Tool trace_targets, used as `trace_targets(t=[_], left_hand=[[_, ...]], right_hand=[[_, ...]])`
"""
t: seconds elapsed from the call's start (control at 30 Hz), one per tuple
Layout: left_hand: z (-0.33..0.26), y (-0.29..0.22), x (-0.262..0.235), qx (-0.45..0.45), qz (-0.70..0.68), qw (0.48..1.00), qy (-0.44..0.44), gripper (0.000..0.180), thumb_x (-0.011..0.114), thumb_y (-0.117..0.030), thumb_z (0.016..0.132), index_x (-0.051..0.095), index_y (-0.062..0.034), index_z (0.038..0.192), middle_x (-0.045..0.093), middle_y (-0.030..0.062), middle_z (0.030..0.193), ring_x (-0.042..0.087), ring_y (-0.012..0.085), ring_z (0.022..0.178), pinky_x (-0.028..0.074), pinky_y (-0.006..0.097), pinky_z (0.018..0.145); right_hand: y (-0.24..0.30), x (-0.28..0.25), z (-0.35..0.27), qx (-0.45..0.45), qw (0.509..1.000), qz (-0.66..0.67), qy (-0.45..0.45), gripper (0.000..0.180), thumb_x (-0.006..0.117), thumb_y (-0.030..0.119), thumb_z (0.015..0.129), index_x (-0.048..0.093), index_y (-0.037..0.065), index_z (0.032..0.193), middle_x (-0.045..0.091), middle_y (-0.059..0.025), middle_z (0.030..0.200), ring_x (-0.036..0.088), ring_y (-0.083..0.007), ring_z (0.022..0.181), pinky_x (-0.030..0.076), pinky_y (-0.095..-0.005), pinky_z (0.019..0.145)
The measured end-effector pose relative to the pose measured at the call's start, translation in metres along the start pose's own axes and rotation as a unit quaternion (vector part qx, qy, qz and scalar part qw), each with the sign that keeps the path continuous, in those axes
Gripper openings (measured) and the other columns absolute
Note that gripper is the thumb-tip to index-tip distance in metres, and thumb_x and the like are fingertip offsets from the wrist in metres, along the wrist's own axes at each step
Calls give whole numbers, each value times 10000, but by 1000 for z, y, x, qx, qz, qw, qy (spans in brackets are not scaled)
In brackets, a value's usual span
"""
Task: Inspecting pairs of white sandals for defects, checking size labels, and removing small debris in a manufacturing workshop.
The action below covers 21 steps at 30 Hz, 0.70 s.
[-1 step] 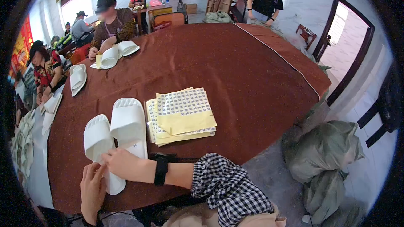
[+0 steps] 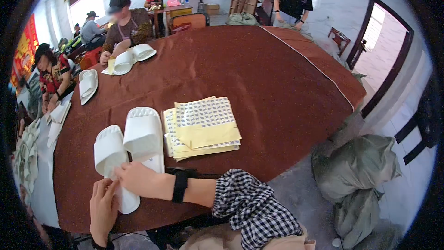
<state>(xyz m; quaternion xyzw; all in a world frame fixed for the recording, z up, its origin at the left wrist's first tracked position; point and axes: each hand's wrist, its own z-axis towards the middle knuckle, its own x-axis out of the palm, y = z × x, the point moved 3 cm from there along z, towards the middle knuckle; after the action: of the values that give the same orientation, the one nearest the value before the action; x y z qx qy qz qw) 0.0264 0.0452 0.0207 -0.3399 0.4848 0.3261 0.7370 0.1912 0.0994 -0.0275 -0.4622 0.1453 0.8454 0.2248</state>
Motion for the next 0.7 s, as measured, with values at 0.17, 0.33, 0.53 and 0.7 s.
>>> trace_targets(t=[0.17,0.33,0.53,0.7], left_hand=[[-4,2,1,18,5,1000,-11,511,665,22,783,669,-29,1292,613,128,1182,598,345,1089,544,423,909],[1,0,5,39,17,999,1,539,700,-41,795,635,-12,1329,610,120,1202,593,317,1123,545,398,932],[-9,4,7,17,12,1000,6,554,710,-42,817,617,-40,1363,586,113,1253,572,329,1168,538,405,968],[-7,6,10,25,9,1000,1,598,728,-59,809,598,-46,1393,575,108,1278,569,316,1175,539,395,971]], right_hand=[[-2,-13,-8,-7,999,34,10,233,609,115,866,697,-16,1038,637,-99,1105,657,-237,1020,585,-328,801],[7,-20,-7,14,996,-54,65,309,618,94,854,676,-27,1133,643,-88,1074,679,-214,980,584,-315,782],[8,-32,-6,-29,998,-22,47,305,631,100,849,678,-28,1122,640,-83,1022,678,-209,933,582,-315,748],[10,-34,-1,-27,995,-73,65,285,636,112,840,676,-20,1090,637,-73,965,674,-199,928,579,-305,727]])
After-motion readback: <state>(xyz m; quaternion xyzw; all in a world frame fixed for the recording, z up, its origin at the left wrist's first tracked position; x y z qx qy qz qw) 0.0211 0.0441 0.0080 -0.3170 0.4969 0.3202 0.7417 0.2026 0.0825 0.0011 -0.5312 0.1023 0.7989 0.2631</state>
